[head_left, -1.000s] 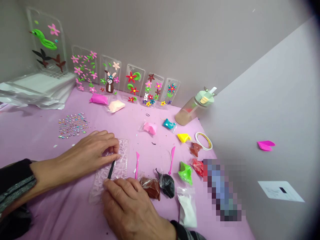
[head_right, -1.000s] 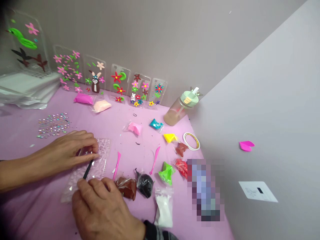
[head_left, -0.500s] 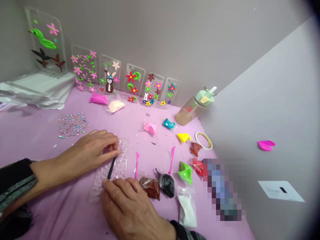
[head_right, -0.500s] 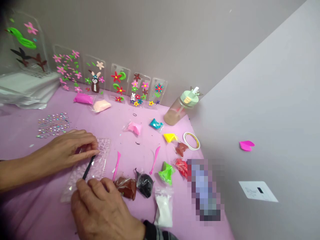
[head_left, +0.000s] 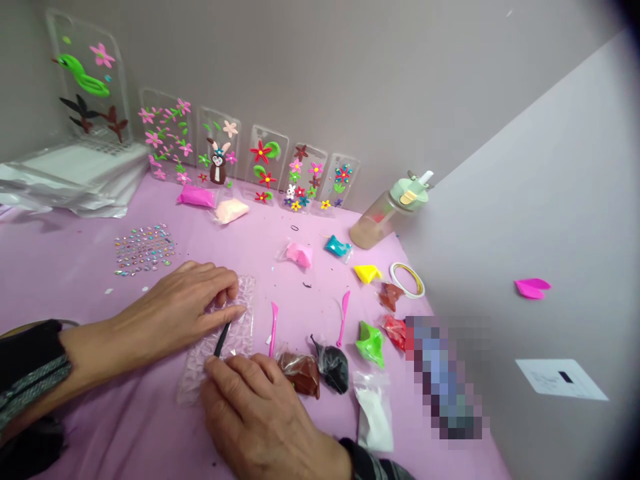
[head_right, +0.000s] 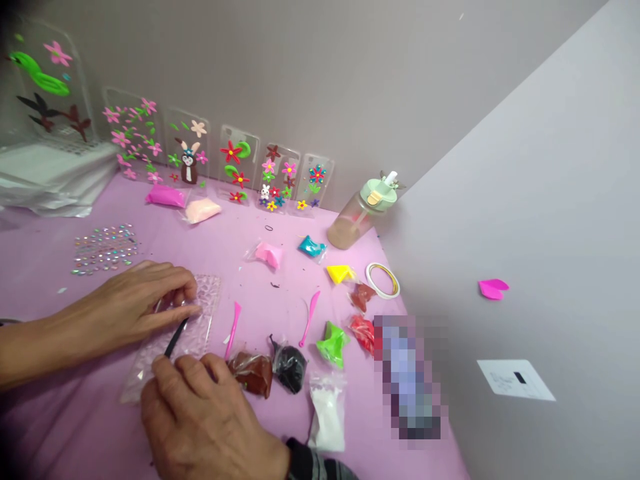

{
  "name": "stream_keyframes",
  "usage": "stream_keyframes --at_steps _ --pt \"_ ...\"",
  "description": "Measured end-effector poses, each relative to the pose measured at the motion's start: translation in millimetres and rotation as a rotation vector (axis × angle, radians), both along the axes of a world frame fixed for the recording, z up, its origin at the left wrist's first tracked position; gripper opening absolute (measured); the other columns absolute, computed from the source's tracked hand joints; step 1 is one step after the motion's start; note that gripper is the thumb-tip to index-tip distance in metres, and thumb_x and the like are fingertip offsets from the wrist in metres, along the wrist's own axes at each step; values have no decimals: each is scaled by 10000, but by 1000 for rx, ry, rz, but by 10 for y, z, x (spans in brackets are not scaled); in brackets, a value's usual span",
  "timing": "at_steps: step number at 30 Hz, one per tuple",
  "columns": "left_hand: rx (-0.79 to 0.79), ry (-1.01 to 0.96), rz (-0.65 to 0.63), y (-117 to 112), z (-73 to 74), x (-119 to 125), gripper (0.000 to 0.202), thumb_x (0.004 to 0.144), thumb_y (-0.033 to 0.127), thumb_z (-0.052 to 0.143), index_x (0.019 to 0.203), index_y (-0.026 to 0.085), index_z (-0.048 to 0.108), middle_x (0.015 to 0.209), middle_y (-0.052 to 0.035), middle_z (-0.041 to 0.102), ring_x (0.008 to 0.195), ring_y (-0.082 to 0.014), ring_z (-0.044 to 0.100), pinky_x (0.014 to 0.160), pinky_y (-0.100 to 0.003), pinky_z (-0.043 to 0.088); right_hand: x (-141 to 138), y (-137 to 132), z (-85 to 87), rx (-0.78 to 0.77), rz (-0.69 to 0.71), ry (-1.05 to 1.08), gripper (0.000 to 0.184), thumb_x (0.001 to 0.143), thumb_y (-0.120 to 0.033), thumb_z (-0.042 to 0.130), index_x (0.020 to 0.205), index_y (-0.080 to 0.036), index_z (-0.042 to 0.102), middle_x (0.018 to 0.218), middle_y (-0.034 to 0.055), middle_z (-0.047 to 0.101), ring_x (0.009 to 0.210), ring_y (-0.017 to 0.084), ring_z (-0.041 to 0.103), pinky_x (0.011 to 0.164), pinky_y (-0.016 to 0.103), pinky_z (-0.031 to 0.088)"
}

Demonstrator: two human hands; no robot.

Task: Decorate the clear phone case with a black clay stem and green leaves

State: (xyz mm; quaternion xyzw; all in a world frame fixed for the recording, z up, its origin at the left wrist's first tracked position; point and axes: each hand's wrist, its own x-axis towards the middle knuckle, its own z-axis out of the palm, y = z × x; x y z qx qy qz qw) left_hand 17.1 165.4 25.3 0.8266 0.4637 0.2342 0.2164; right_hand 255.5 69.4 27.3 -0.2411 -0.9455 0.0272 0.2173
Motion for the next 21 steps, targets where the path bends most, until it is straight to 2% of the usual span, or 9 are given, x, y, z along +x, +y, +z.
stream_keyframes --at_steps 5,9,14,18,21 --pt "37 69 -35 12 25 -4 354 1094 421 640 777 265 616 751 19 654 743 -237 532 780 -405 327 0 -7 -4 5 -3 -1 285 1183 -178 553 1369 -73 742 1489 149 769 1209 247 678 996 383 617" --pt "24 59 -61 14 -13 18 315 1043 413 678 770 270 613 740 17 664 721 -238 540 764 -402 341 -1 -14 -10 5 -2 -46 297 1185 -178 546 1391 -78 735 1533 171 740 1227 251 677 1015 386 616" --pt "62 62 -15 8 16 36 248 994 303 577 750 265 572 738 12 629 729 -235 558 785 -407 349 0 -15 -15 2 -2 -25 303 1188 -188 539 1392 -71 731 1523 164 747 1213 248 672 1004 387 625" --pt "42 68 -20 8 19 43 296 1038 373 604 763 262 601 741 11 644 733 -239 574 787 -411 354 -3 -17 -8 3 -7 -60 288 1190 -178 537 1379 -89 735 1532 161 734 1205 242 678 998 383 617" --pt "53 53 -25 10 -20 39 275 1011 400 651 770 271 621 733 15 661 711 -239 565 781 -417 351 -5 -15 11 -1 -4 -64 284 1186 -169 541 1371 -83 739 1539 154 731 1213 246 675 983 390 624"
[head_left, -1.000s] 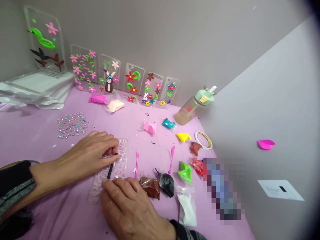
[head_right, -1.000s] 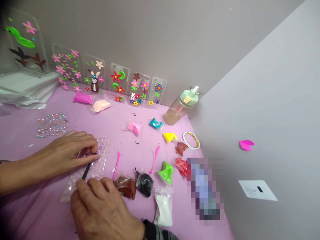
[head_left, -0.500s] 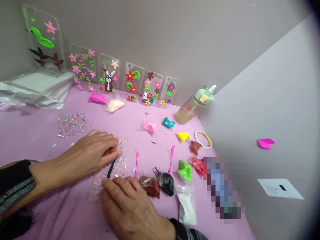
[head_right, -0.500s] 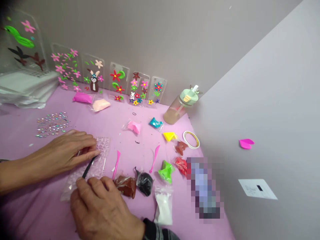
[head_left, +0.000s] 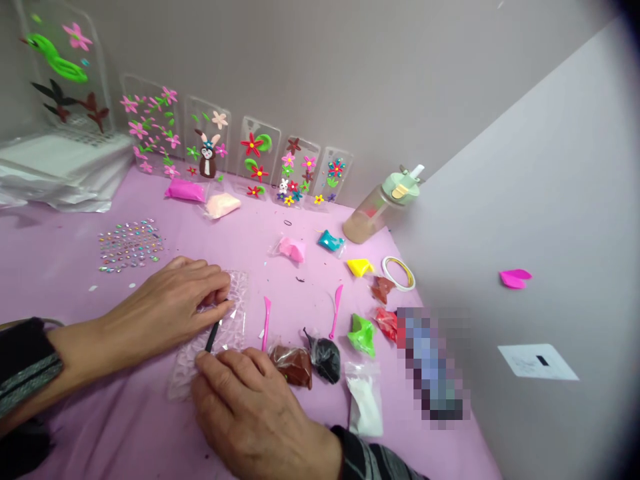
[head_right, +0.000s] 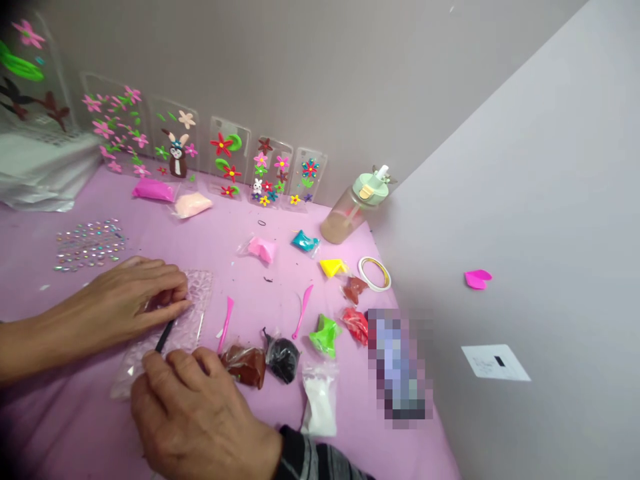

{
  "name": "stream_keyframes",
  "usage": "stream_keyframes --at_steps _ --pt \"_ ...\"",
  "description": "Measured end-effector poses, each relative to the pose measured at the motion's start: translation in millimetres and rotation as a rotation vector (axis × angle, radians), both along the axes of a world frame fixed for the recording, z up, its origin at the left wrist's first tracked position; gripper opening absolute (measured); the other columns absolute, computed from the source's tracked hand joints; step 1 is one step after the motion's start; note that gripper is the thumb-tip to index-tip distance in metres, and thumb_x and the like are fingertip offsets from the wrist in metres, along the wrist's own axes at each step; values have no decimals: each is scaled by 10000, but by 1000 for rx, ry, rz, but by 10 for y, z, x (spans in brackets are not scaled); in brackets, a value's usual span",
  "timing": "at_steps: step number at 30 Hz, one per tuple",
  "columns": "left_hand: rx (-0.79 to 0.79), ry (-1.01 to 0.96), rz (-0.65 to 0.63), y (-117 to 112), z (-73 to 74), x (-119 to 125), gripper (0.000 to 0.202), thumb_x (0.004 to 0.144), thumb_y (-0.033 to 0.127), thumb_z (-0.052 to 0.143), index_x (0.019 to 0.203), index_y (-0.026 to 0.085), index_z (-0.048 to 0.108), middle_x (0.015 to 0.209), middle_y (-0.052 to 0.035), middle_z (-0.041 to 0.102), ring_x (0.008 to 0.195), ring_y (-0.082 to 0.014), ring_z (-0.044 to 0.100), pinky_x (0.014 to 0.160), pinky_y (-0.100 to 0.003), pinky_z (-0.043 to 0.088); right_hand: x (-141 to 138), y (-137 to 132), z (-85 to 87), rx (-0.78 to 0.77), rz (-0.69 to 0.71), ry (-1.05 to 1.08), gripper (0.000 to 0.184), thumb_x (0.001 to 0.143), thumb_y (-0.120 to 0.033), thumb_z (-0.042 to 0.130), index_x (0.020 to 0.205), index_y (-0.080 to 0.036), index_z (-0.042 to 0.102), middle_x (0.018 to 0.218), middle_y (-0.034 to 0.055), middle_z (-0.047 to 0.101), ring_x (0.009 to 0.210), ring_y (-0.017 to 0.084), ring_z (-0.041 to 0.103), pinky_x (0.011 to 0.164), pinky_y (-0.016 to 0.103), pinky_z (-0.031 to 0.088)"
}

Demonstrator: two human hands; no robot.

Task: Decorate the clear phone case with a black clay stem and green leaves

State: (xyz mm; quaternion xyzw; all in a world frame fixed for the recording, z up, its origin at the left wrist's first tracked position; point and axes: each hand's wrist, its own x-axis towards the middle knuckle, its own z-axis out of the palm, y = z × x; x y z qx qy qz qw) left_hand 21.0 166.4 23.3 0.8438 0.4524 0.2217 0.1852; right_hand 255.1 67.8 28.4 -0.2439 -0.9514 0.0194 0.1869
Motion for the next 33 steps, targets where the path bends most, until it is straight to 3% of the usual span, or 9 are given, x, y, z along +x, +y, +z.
stream_keyframes --at_steps 4,10,14,19,33 --pt "35 -16 13 7 -10 -11 252 990 325 586 742 279 582 705 20 643 704 -229 556 769 -421 362 -2 7 39 5 -9 40 265 1179 -152 551 1335 -71 749 1497 135 765 1168 236 677 950 386 632" --pt "62 34 36 -4 22 1 330 1059 358 487 757 266 584 714 57 617 749 -196 542 779 -382 370 -5 5 52 7 -19 47 259 1184 -151 552 1339 -74 745 1496 122 768 1183 232 669 971 387 626" --pt "23 17 27 8 -46 -11 376 1067 486 570 762 269 606 723 26 627 740 -227 548 796 -414 358 1 3 39 -8 -1 18 267 1188 -158 543 1351 -70 735 1521 134 744 1194 237 662 979 395 621" --pt "-69 -64 87 18 -107 -47 291 1041 517 639 876 278 657 794 23 670 780 -242 586 812 -408 368 7 -1 64 -8 -2 14 270 1189 -159 545 1364 -64 728 1520 137 742 1205 243 664 983 399 624" --pt "-162 -118 66 49 -22 -37 320 1052 503 628 852 268 711 809 16 700 790 -237 608 833 -396 410 21 3 -1 16 6 23 303 1185 -165 545 1401 -56 727 1550 164 731 1243 247 681 1010 389 628"
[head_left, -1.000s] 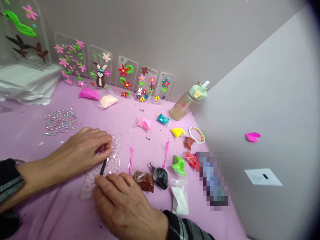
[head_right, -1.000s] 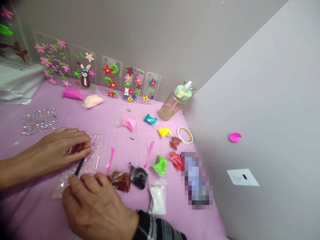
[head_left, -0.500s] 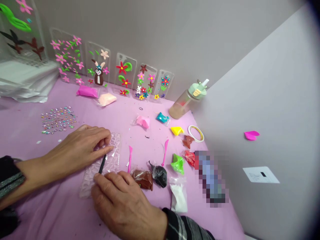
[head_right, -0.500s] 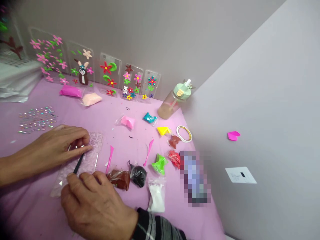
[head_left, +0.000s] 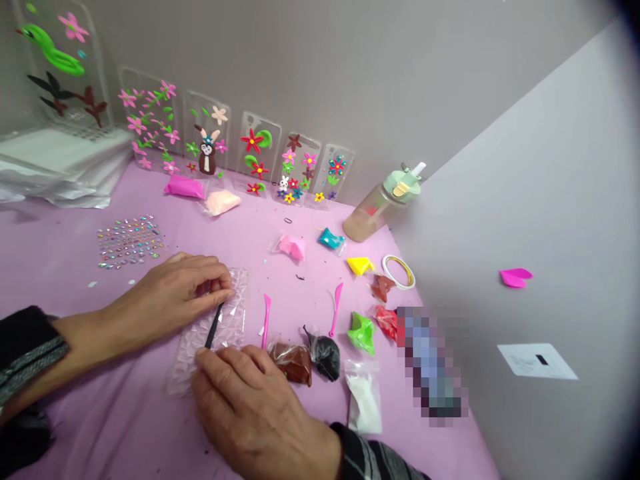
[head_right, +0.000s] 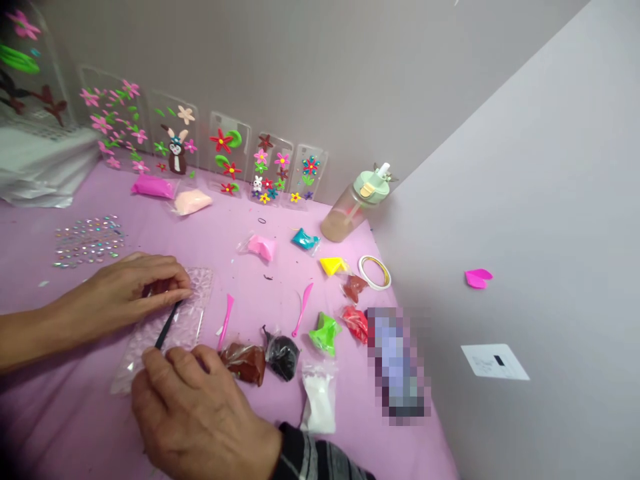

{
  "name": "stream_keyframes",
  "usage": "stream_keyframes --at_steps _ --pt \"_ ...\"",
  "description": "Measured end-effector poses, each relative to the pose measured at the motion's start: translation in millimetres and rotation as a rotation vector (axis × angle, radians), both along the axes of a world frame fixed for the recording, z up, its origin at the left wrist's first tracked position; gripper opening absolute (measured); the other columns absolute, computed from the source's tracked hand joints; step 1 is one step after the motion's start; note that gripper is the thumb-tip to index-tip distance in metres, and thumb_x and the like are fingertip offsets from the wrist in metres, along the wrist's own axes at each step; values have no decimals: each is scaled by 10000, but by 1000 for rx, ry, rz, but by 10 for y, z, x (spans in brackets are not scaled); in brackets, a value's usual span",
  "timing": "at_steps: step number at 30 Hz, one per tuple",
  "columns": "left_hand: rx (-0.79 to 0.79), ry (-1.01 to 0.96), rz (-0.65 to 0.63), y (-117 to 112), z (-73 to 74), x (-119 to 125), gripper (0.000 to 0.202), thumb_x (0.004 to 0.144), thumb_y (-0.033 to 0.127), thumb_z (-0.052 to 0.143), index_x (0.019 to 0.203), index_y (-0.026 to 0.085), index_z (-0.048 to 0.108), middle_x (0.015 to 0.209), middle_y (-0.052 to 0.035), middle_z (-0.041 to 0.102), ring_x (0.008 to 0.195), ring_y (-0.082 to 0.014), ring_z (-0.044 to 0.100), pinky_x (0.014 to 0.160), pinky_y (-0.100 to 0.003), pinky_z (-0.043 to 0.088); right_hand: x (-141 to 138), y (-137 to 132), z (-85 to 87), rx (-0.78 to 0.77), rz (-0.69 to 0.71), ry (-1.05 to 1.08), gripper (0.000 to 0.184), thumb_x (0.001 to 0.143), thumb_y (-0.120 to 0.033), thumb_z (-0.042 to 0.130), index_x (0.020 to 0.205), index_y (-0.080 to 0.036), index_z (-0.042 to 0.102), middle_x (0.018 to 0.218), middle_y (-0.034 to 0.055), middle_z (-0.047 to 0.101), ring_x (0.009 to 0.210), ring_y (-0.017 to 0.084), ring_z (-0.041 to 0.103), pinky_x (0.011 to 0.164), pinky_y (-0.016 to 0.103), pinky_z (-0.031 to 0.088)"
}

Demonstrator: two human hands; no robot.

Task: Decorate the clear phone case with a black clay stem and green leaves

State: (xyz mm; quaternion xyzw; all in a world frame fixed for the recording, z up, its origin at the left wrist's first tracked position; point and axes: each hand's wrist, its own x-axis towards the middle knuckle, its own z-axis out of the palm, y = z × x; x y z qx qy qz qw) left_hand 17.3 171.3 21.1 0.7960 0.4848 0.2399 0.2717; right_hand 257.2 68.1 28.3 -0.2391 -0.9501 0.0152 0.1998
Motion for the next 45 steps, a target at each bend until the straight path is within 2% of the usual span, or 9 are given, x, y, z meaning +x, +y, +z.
stream_keyframes --at_steps 6,13,20,25,35,40,42,45 --pt "-14 -8 6 4 8 9 320 1048 482 645 844 245 714 798 30 683 786 -211 588 839 -380 390 -7 7 38 24 -6 47 252 1168 -163 599 1339 -61 754 1478 132 784 1195 243 704 985 384 646" --pt "-59 -26 -1 30 11 -1 390 1033 588 603 841 272 726 810 7 693 791 -248 619 855 -416 398 31 8 36 84 11 123 230 1162 -157 599 1261 -81 792 1393 117 832 1225 247 729 1063 355 647" --pt "-53 -27 -1 35 -28 -31 406 1016 654 671 861 284 734 827 -2 696 800 -254 628 839 -410 408 30 -18 -2 66 8 2 306 1182 -240 593 1392 -85 754 1550 158 748 1367 264 696 1132 361 639" --pt "-96 -80 -24 67 -23 -85 379 1033 619 653 892 277 734 836 7 706 773 -231 625 789 -383 426 35 -24 -25 62 8 42 329 1175 -256 621 1401 -50 742 1515 175 766 1352 268 702 1170 382 625" --pt "-38 -53 -33 73 12 -82 385 1058 586 608 884 272 748 842 5 710 811 -236 625 809 -380 419 34 -14 -6 41 -4 61 327 1164 -248 630 1384 -35 743 1470 184 790 1305 270 723 1144 380 641" --pt "30 21 15 3 27 -32 394 1004 565 694 751 266 656 727 21 639 743 -232 565 795 -399 342 14 -12 1 37 -21 121 281 1150 -222 649 1339 -42 752 1408 155 820 1261 267 732 1095 376 657" --pt "59 54 8 -26 13 -9 369 978 525 738 740 264 630 713 30 626 734 -230 551 812 -408 322 9 -10 0 34 -20 116 278 1151 -219 645 1341 -45 750 1409 154 818 1260 267 730 1097 381 652" --pt "84 85 -7 -52 -17 17 305 985 446 703 755 263 619 730 30 630 731 -229 549 833 -417 319 7 -15 -1 34 -11 110 291 1151 -226 647 1351 -37 741 1412 162 813 1258 272 727 1084 389 656"
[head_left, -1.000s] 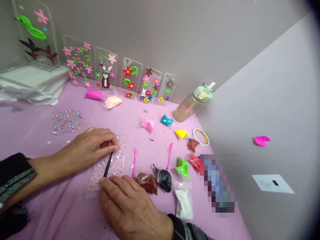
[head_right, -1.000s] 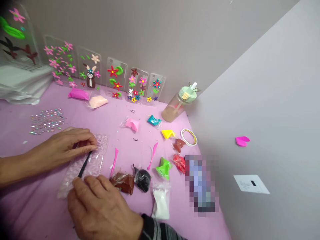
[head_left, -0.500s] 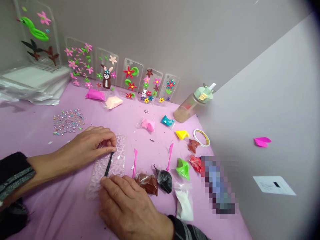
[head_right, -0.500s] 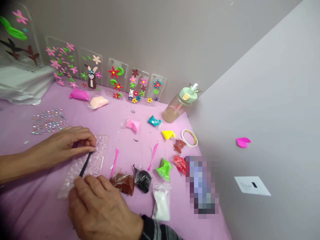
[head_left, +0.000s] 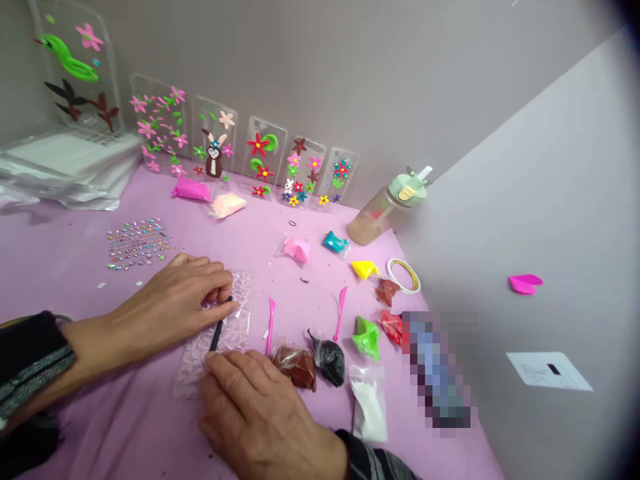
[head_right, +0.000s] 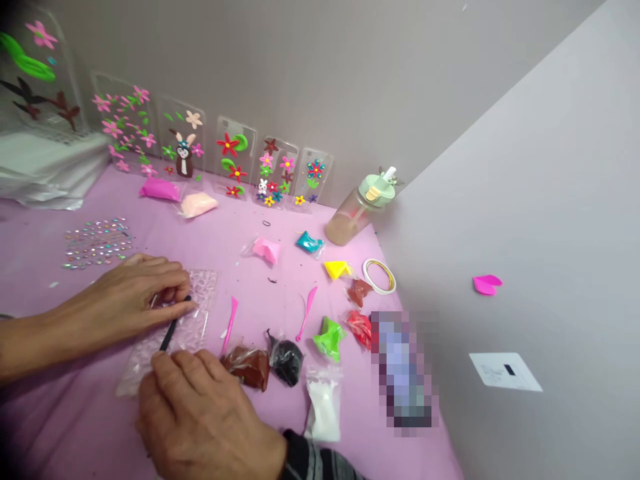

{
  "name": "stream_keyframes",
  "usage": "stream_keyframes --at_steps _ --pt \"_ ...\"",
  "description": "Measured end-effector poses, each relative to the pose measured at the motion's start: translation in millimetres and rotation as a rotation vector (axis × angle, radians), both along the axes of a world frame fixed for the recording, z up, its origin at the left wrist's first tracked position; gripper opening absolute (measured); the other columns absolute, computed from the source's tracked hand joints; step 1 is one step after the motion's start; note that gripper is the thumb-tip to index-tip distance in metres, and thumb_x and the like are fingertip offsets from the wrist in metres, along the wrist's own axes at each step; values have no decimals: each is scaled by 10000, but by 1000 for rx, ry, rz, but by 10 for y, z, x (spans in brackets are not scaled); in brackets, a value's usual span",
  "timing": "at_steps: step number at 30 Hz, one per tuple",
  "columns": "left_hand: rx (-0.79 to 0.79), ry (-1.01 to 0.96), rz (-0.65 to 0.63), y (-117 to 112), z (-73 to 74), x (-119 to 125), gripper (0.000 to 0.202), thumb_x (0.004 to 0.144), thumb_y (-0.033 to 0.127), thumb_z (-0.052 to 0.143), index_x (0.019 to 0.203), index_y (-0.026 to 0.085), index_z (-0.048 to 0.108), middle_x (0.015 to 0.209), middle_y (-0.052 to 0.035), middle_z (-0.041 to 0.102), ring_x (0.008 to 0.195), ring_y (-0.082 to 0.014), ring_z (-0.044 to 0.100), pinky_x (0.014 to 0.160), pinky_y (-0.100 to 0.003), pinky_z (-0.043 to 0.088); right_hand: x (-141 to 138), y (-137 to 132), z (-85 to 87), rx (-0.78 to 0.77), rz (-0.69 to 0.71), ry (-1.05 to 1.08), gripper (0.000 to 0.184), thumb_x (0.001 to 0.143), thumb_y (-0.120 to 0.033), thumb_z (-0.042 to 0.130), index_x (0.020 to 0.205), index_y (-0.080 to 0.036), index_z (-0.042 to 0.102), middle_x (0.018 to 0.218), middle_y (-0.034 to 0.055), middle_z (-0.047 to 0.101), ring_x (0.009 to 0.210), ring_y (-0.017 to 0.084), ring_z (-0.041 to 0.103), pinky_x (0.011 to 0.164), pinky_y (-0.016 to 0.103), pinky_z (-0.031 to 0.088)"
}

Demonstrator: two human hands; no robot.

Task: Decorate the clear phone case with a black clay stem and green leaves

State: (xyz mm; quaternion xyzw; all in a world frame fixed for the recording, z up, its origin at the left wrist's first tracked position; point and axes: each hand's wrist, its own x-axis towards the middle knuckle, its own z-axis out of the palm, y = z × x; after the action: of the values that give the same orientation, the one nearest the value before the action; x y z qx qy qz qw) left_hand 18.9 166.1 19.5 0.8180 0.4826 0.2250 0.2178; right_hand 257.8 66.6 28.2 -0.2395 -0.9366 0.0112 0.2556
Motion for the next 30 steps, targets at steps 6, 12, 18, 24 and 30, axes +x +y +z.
stream_keyframes --at_steps 6,12,18,24,30 --pt "10 1 -4 -15 1 37 234 962 353 611 749 265 575 741 21 624 735 -237 529 829 -424 317 -7 -16 5 -4 -8 -2 279 1161 -239 639 1334 -50 750 1395 145 823 1244 269 732 1068 387 657" --pt "-9 -7 -5 -18 22 42 315 994 432 663 748 263 560 725 34 596 724 -234 528 829 -423 308 1 -3 -15 -23 11 -69 297 1162 -241 623 1354 -49 744 1421 187 802 1261 277 729 1081 399 651" --pt "95 8 -27 -36 -29 46 247 995 323 587 760 264 539 734 31 597 703 -228 505 829 -427 301 -7 -5 -10 -25 6 -30 292 1162 -234 614 1336 -44 751 1405 182 808 1254 276 719 1074 394 661" --pt "159 8 -44 -15 -9 52 295 1060 321 513 771 265 537 726 31 582 711 -229 525 841 -429 329 -3 1 5 -24 9 -31 293 1162 -233 609 1333 -40 750 1404 188 804 1256 276 723 1083 389 655" --pt "148 -1 8 36 0 11 352 1102 379 457 775 275 533 720 24 566 732 -243 515 803 -435 323 5 -3 -11 -60 30 -115 313 1157 -255 623 1366 -49 734 1428 221 777 1289 283 720 1111 401 648"
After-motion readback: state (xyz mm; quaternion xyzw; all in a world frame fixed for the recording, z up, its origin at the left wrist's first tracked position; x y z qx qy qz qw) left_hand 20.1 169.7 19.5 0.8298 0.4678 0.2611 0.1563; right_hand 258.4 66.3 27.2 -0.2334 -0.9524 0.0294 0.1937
